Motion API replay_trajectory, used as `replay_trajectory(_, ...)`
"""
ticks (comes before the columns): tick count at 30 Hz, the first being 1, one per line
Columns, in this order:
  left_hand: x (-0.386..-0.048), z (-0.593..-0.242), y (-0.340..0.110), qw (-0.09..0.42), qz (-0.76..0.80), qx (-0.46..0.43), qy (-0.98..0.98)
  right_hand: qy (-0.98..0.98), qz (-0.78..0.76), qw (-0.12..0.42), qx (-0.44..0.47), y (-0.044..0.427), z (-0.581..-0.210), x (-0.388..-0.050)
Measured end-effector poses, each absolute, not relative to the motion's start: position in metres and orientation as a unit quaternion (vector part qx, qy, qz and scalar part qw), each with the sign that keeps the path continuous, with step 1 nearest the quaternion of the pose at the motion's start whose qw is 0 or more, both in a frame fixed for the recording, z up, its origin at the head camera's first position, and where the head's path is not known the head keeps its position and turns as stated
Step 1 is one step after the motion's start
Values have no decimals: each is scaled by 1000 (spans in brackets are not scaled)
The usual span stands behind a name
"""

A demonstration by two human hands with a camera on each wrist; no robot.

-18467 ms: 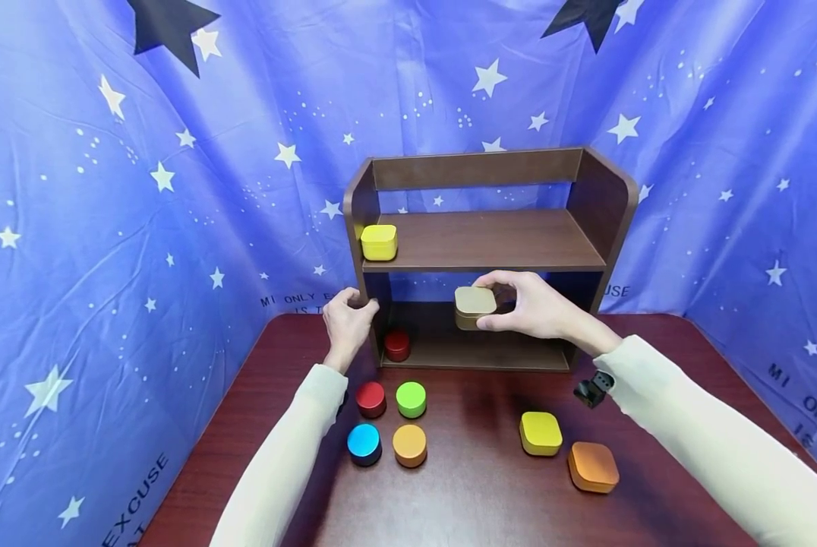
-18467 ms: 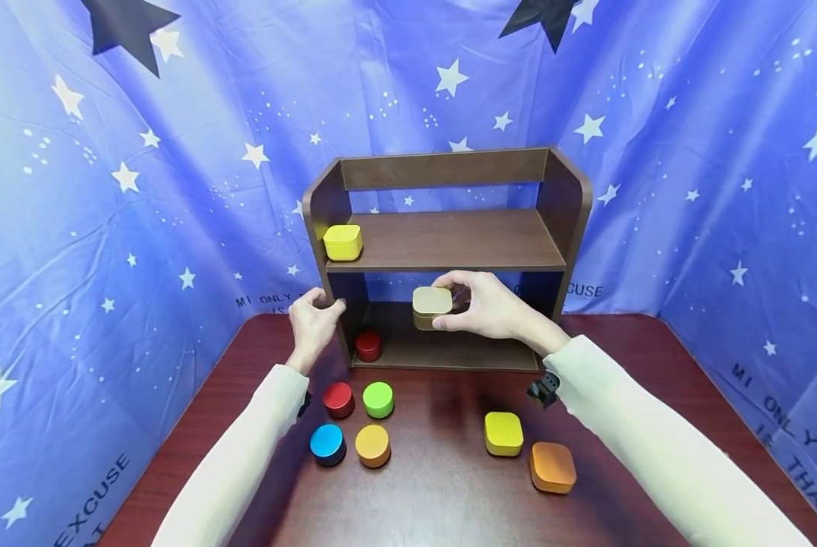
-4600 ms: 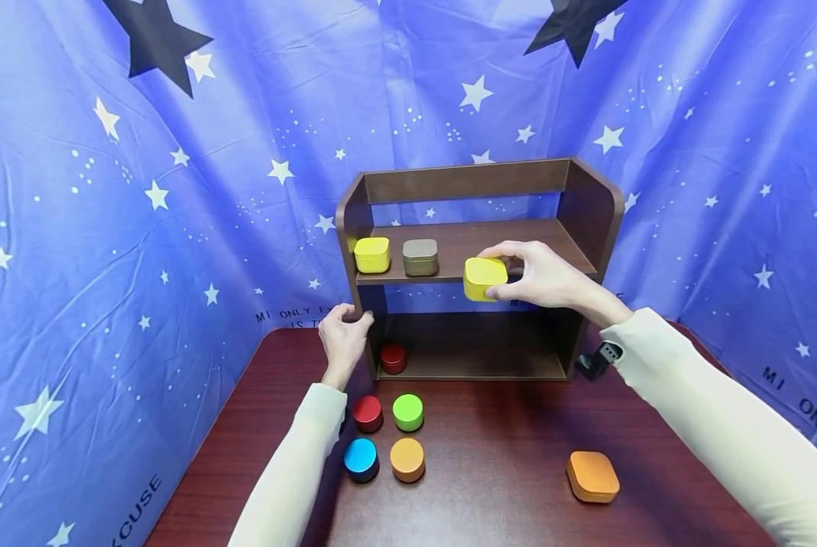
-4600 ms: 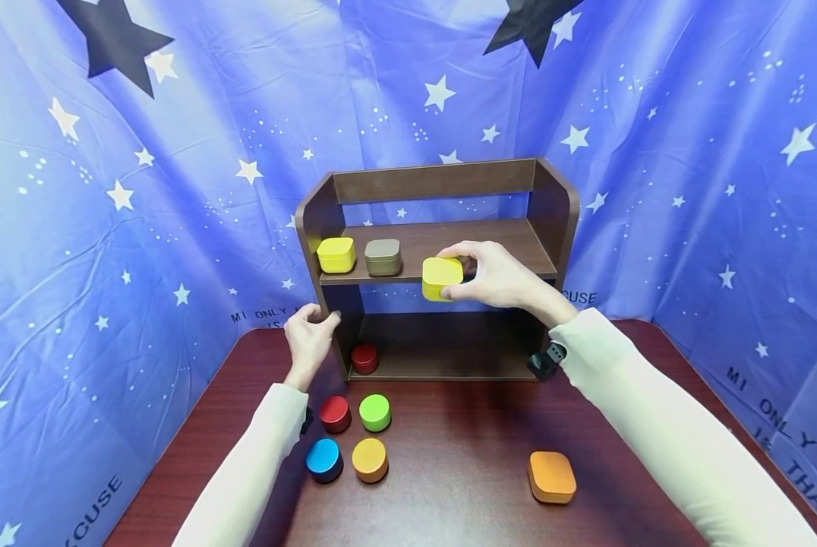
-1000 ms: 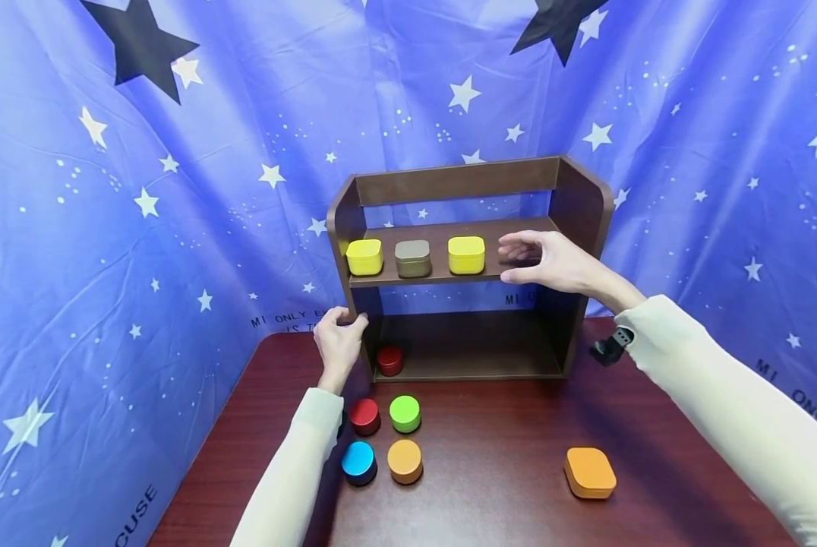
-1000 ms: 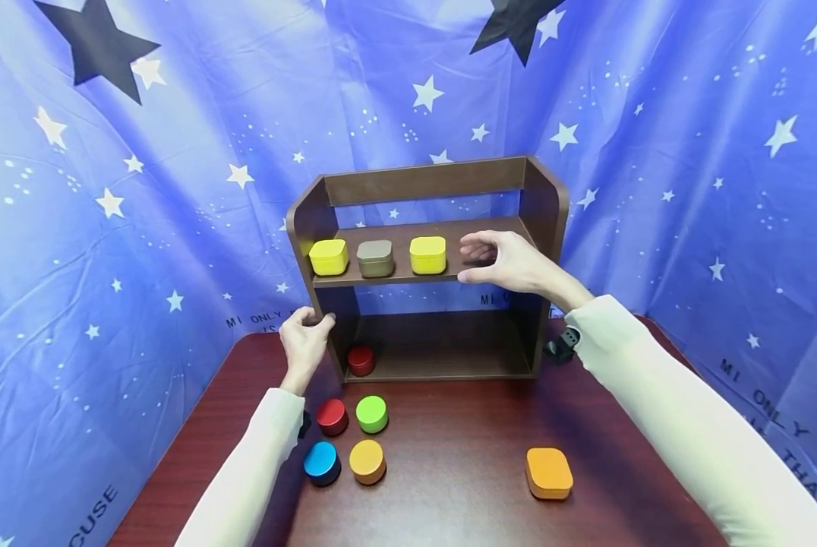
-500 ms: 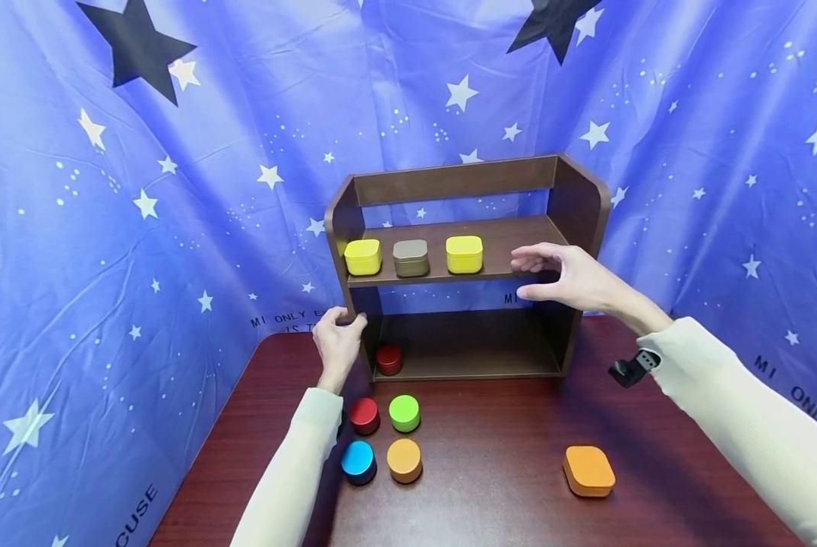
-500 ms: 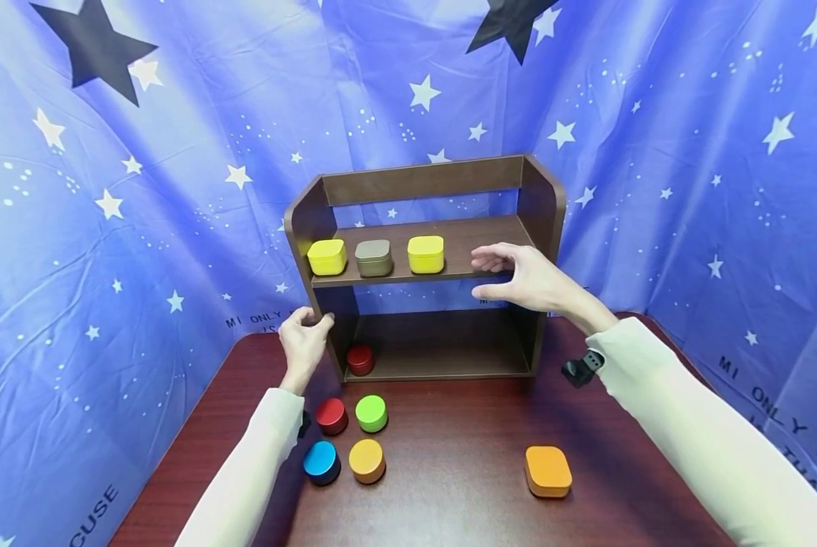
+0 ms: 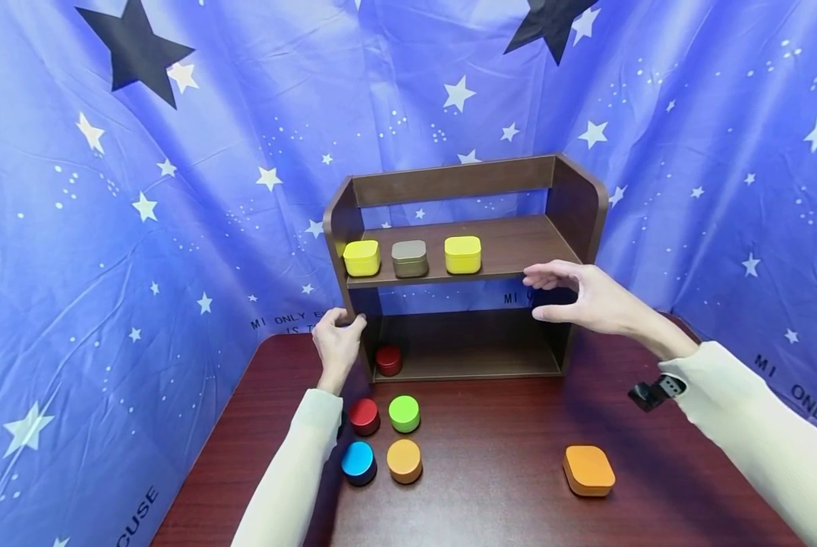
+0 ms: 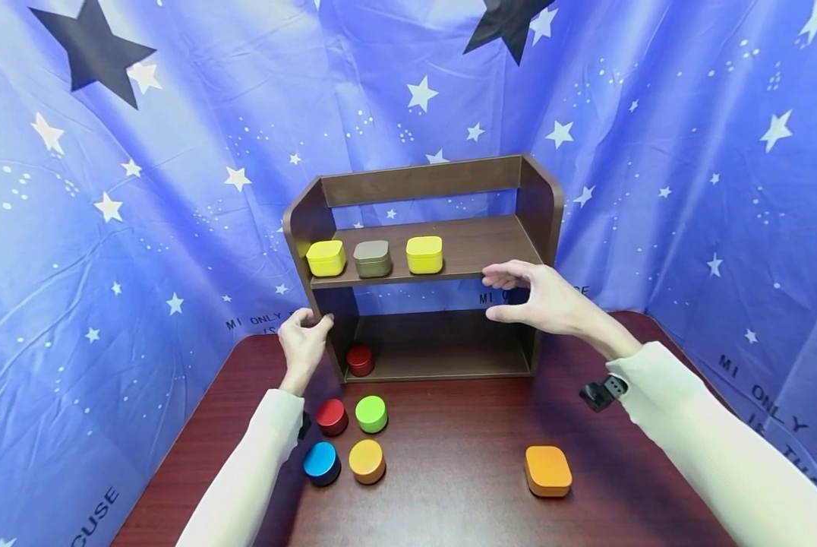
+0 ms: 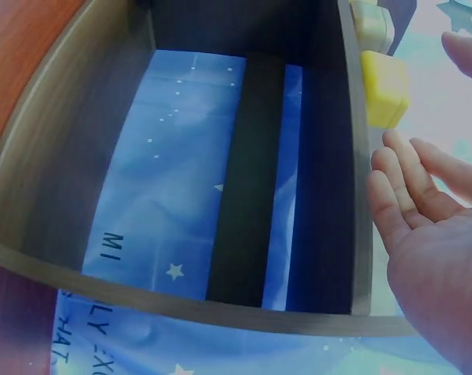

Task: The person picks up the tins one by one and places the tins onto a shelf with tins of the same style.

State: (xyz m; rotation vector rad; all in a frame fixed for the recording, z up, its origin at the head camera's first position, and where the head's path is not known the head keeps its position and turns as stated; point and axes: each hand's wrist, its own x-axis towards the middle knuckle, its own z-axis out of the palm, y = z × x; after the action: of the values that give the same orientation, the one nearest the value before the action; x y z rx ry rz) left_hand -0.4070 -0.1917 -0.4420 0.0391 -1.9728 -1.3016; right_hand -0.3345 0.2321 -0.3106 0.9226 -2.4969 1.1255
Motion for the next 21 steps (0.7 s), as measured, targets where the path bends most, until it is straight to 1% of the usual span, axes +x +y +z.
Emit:
replay_trajectory(7, -405, -442, -192, 374, -512, 16, -773, -870, 375, 118, 299, 242, -317, -318)
replay_trajectory(16, -406, -441, -192, 383, -507, 9, -772, -871, 372, 119, 298, 250, -331, -305)
replay_trajectory(21, -405, -442, -192, 378, -511, 13, -772, -871, 365, 127, 302, 256, -342, -297)
